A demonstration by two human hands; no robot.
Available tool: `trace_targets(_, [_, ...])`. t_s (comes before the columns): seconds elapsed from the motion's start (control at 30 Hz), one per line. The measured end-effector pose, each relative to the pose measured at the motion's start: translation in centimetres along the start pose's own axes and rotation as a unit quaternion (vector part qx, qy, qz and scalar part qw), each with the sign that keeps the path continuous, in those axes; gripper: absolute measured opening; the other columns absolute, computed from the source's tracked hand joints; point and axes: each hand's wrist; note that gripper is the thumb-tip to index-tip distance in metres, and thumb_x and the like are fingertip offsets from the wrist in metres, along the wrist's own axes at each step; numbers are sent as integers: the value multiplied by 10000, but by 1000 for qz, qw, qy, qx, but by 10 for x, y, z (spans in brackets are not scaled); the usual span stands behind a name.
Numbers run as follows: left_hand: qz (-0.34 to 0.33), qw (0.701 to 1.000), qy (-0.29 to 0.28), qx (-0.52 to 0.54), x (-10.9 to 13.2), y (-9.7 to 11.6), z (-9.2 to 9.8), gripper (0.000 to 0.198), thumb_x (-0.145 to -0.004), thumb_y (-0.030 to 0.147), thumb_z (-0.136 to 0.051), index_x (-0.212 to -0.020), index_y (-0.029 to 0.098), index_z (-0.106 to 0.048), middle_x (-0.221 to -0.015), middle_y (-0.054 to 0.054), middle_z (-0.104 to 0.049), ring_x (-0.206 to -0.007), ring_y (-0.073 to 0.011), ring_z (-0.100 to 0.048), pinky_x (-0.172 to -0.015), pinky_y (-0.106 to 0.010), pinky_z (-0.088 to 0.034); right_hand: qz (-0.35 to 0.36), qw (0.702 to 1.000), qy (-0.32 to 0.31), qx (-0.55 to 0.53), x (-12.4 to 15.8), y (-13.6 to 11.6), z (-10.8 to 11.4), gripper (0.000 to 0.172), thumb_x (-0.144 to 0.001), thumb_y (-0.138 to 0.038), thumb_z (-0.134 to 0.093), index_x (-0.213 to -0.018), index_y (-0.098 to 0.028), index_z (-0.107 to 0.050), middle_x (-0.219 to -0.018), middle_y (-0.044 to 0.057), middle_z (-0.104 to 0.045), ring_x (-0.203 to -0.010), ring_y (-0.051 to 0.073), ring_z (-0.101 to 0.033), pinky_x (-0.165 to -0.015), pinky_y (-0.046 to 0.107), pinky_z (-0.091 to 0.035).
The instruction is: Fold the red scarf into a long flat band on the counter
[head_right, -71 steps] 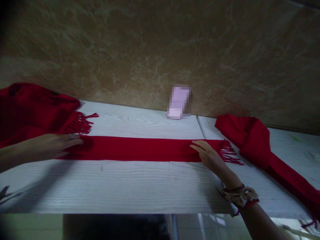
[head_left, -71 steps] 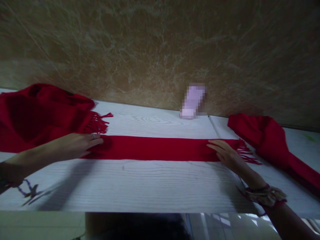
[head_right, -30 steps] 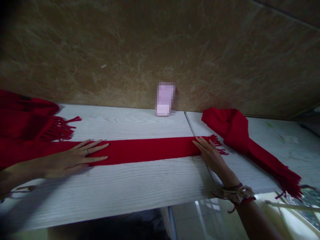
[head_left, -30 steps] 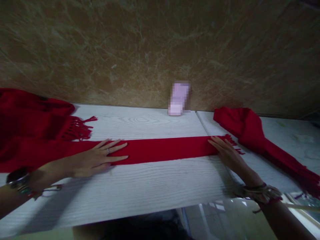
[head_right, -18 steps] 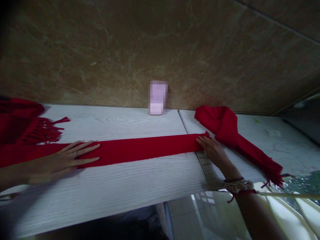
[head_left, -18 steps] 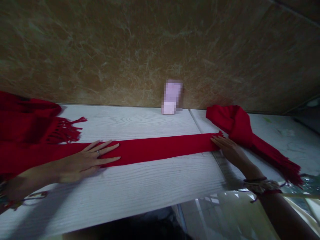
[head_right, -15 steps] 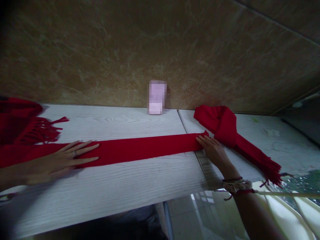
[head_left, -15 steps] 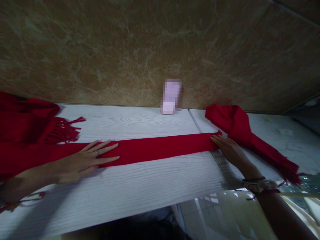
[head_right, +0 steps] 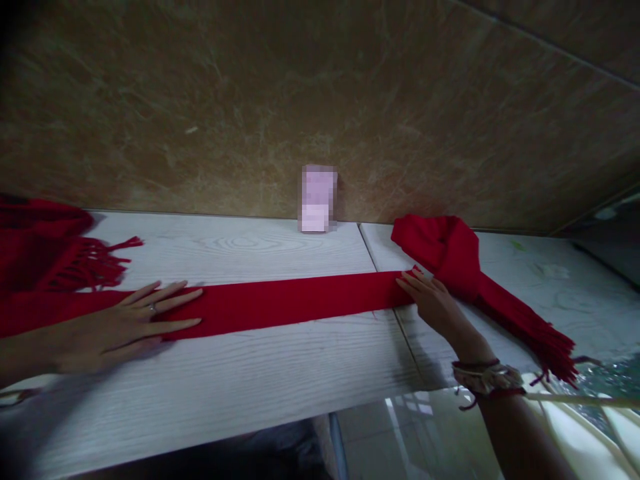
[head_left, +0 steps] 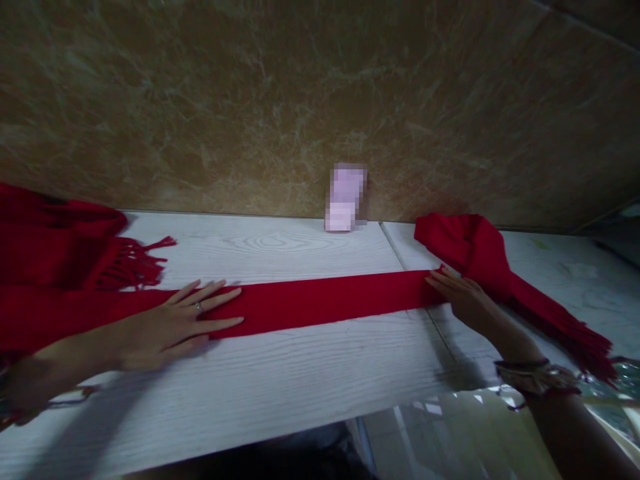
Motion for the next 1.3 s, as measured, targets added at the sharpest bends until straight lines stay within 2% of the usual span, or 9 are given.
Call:
trace_targets(0.17, [-2,1000,-10,-1,-35,1,18,438,-913,380,-350,-1340,438,-273,-1481,65,-123,-1337,-294,-139,-1055,-486,-160,24,994,65,-84,-50,-30,11,468,-779,-34,-317,-1181,-162,-521,-1221,109,-558,-1200,235,-444,-964,460,-411])
trace_targets(0.23, [-1,1000,-12,-4,-50,2,19,452,-922,404,-323,-1366,400,-237,-1487,32,-85,-1340,-293,-121,-1056,-482,-161,48,990,59,-122,-77,-50,10,428,-822,-99,-324,-1210,-155,-495,-1244,121,-540,-1209,230,-434,-968,447,-412])
trace_targets(0.33, [-8,1000,-27,-14,-65,3,15,466,-925,437,-303,-1378,346,-246,-1485,-29,-89,-1340,-293,-120,-1055,-487,-160,27,985,64,-155,-117,-74,3,419,-865,-201,-331,-1272,-187,-433,-1285,106,-506,-1234,228,-401,-1005,459,-365])
trace_targets(0.53, [0,1000,-5,-28,-62,-4,8,461,-931,442,-294,-1375,325,-265,-1475,-48,-143,-1336,-278,-152,-1056,-468,-175,-106,968,154,-165,-186,-81,-25,516,-894,-319,-293,-1339,-58,-296,-1380,222,-337,-1316,295,-224,-1032,514,-276])
trace_targets(0.7, [17,1000,7,-21,-52,-7,6,461,-924,455,-312,-1366,325,-291,-1465,-50,-194,-1330,-272,-182,-1058,-454,-189,-150,955,181,-179,-218,-88,-44,538,-897,-328,-276,-1363,-65,-230,-1405,212,-289,-1332,301,-153,-1040,529,-232])
trace_targets(0.83, [31,999,-4,-12,-51,-6,7,466,-919,470,-310,-1357,313,-321,-1457,-62,-218,-1321,-292,-202,-1049,-470,-210,-186,950,155,-198,-224,-96,-52,576,-884,-336,-302,-1376,-56,-199,-1408,233,-261,-1325,320,-167,-1016,530,-275])
trace_targets(0.93, [32,999,-7,-13,-52,-5,8,466,-918,472,-309,-1353,306,-333,-1453,-68,-230,-1316,-297,-216,-1046,-480,-216,-173,954,132,-205,-219,-100,-52,547,-879,-348,-324,-1375,-128,-253,-1439,205,-201,-1329,350,-128,-976,573,-305])
trace_targets(1.13, [20,999,36,-24,-48,-5,4,452,-922,445,-326,-1358,329,-309,-1467,-41,-192,-1324,-273,-205,-1059,-455,-197,-34,975,79,-203,-179,-113,-35,492,-882,-340,-370,-1357,-220,-323,-1477,131,-139,-1340,324,-109,-1004,555,-283])
trace_targets(1.3, [14,999,30,-37,-53,-1,3,475,-929,432,-303,-1381,291,-262,-1477,-45,-158,-1336,-269,-161,-1068,-456,-153,65,974,-28,-213,-150,-156,-4,509,-879,-382,-407,-1363,-253,-310,-1452,120,-251,-1332,282,-181,-1021,523,-269])
Point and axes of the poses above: each hand's wrist, its own x-axis away from the middle knuckle, its own z-axis out of the back of the hand, y = z × x
